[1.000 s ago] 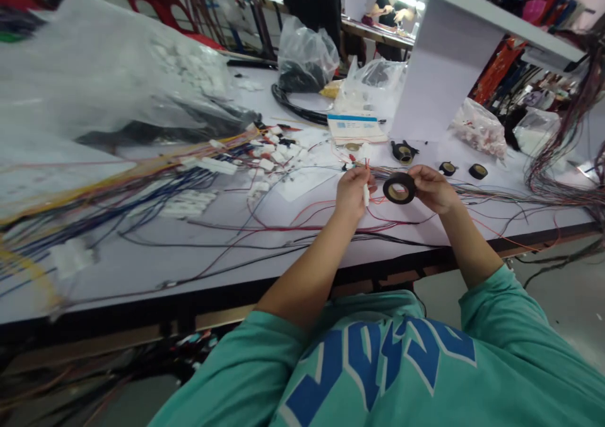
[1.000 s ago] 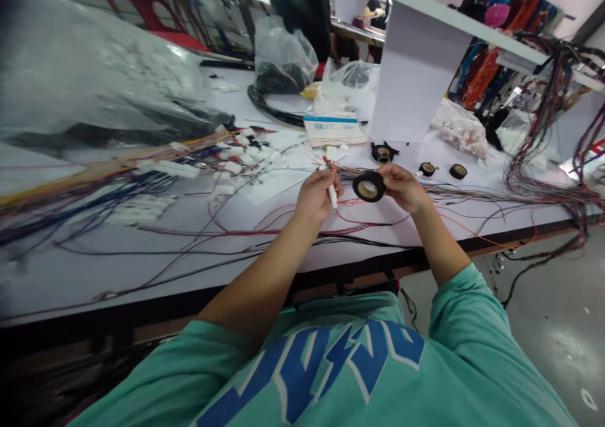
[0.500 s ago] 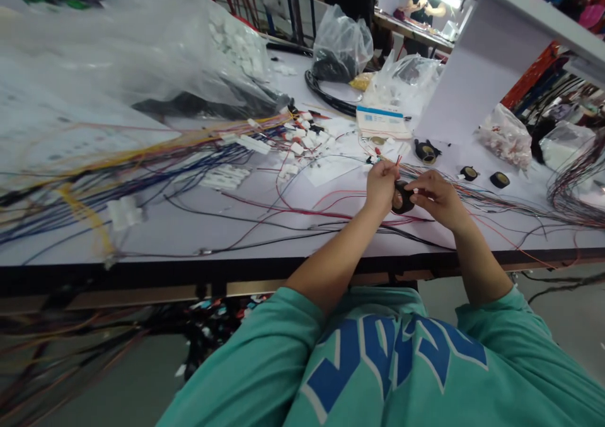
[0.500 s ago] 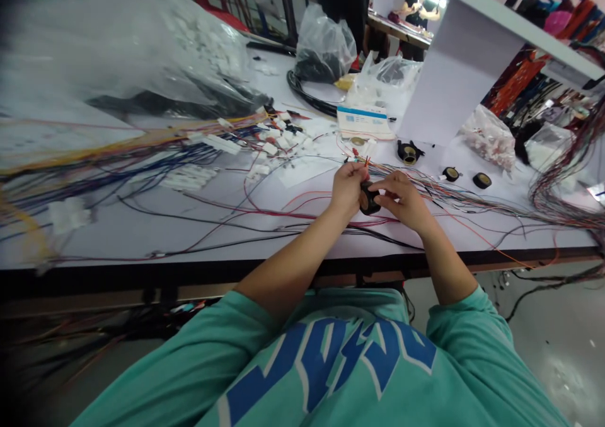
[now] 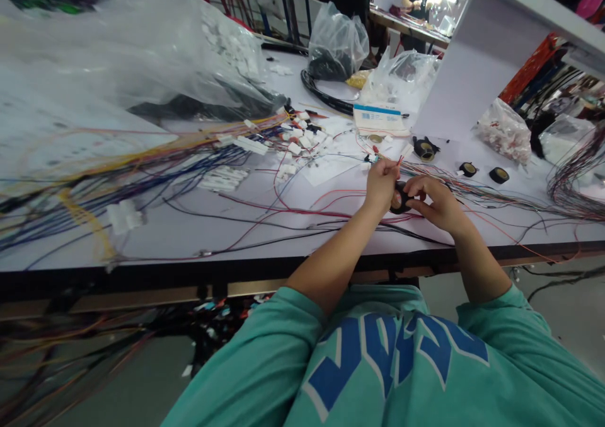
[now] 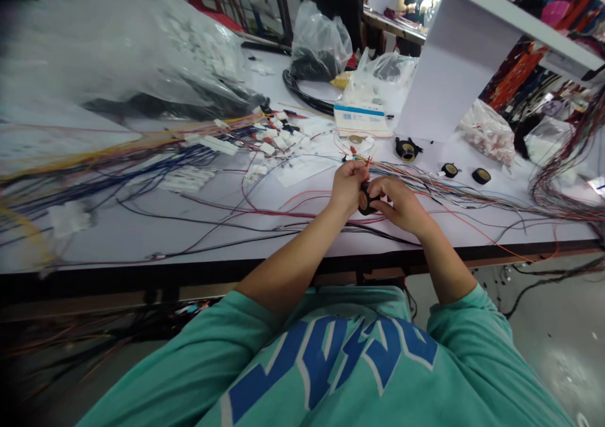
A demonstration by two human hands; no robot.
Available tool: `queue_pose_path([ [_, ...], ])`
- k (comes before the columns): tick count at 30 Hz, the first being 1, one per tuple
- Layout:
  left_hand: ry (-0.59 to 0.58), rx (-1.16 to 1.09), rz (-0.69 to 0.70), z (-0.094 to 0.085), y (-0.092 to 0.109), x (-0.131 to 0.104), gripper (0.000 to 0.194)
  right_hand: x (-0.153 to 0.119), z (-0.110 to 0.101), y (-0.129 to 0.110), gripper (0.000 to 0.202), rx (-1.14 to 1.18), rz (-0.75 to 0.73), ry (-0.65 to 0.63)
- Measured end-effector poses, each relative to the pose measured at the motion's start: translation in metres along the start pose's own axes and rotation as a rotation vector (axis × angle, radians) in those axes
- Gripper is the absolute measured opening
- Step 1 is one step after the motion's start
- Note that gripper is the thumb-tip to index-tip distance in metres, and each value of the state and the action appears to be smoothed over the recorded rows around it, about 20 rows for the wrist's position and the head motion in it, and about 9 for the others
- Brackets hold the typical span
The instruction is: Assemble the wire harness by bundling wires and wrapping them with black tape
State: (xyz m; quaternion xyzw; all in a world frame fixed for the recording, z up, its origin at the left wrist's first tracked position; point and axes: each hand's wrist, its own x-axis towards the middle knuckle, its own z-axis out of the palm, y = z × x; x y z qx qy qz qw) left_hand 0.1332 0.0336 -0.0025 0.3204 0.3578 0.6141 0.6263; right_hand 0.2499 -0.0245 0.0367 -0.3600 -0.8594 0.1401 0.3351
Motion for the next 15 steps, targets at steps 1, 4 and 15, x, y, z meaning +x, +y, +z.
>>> queue_pose_path([
  [1, 0.012, -0.003, -0.006, -0.0002, 0.0001, 0.0000, 0.022, 0.0005, 0.0017, -0.0004, 0.007, -0.010, -0.006, 0.017],
  [4, 0.036, -0.006, -0.016, -0.0008, 0.0011, -0.0001, 0.022, 0.0016, 0.0058, -0.0013, 0.011, -0.027, -0.003, 0.054],
  [15, 0.034, -0.002, -0.013, -0.0006, 0.0056, 0.0016, 0.027, -0.0071, 0.0061, -0.0040, 0.008, -0.005, 0.019, 0.148],
])
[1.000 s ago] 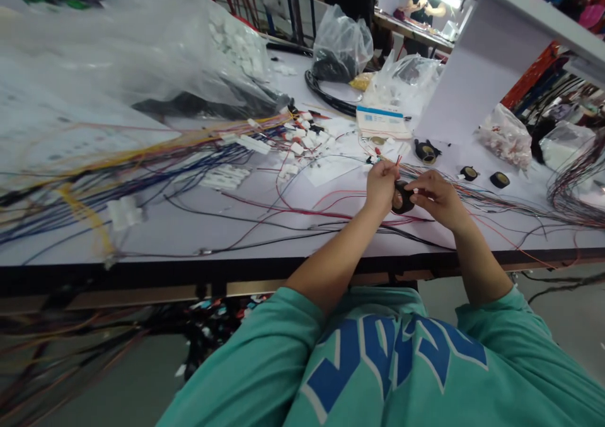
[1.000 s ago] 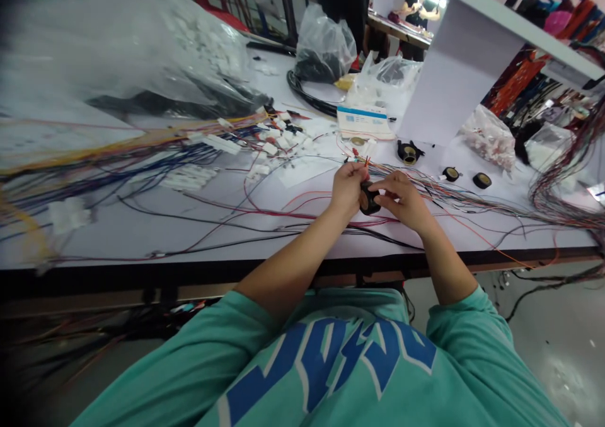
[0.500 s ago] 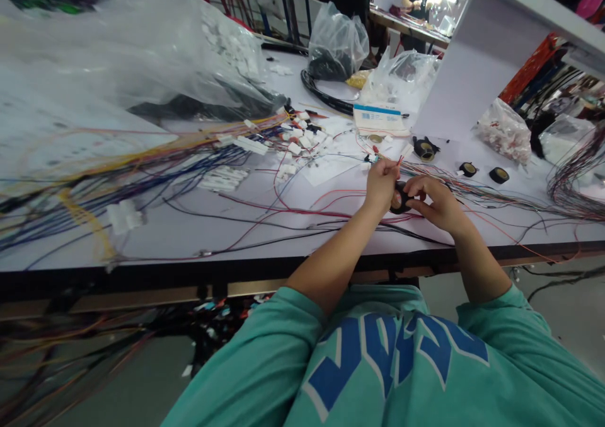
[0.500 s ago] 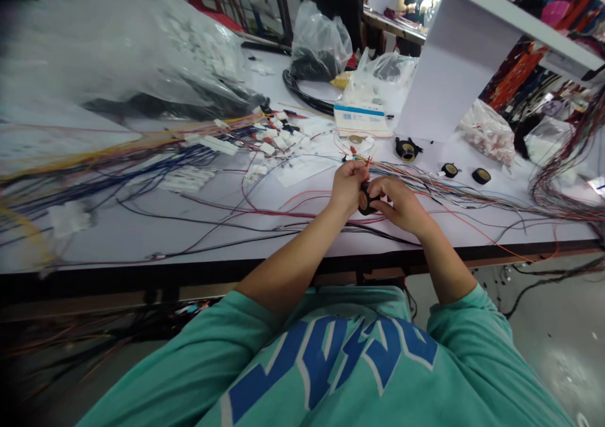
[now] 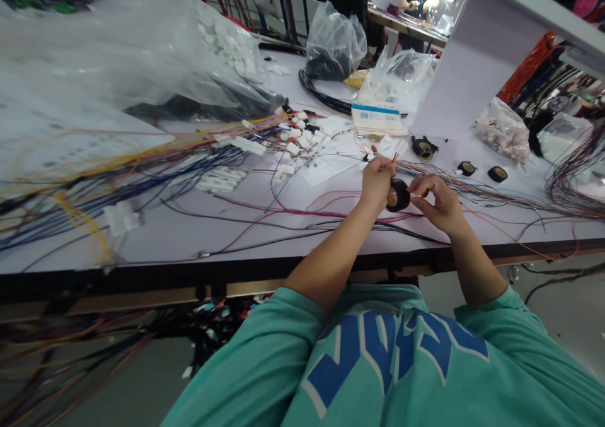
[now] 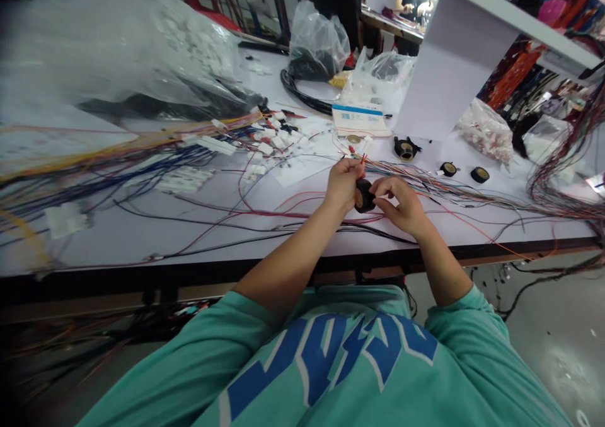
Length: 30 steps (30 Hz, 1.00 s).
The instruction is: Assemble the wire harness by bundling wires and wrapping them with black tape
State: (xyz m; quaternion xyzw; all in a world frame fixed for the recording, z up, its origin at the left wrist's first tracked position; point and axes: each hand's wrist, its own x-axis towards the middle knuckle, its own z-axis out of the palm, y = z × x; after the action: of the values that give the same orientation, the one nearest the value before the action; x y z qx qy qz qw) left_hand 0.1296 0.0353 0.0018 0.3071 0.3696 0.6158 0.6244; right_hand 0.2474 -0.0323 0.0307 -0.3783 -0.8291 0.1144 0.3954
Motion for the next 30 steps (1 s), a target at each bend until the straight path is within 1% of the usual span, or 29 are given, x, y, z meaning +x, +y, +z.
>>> queue_pose_path([
  [4, 0.001, -0.014, -0.023, -0.001, -0.002, 0.001, 0.024, 0.002, 0.005, 0.001, 0.007, -0.021, -0.023, -0.044],
  [9, 0.026, -0.021, -0.040, -0.002, -0.001, 0.002, 0.021, 0.002, 0.011, 0.003, 0.015, -0.016, -0.044, -0.031],
  [15, 0.014, -0.032, -0.035, -0.002, 0.000, 0.003, 0.021, -0.003, 0.009, 0.003, 0.005, -0.052, -0.027, 0.036],
  [20, -0.015, 0.002, -0.049, -0.004, -0.001, 0.001, 0.020, 0.001, 0.010, 0.005, 0.009, -0.046, -0.046, -0.013],
  [26, -0.008, 0.042, -0.061, -0.004, 0.000, -0.001, 0.021, 0.001, 0.013, 0.007, 0.013, -0.055, -0.051, -0.037],
  [30, 0.026, 0.082, -0.029, -0.002, 0.000, -0.002, 0.023, -0.004, 0.013, 0.008, 0.012, -0.025, -0.054, -0.036],
])
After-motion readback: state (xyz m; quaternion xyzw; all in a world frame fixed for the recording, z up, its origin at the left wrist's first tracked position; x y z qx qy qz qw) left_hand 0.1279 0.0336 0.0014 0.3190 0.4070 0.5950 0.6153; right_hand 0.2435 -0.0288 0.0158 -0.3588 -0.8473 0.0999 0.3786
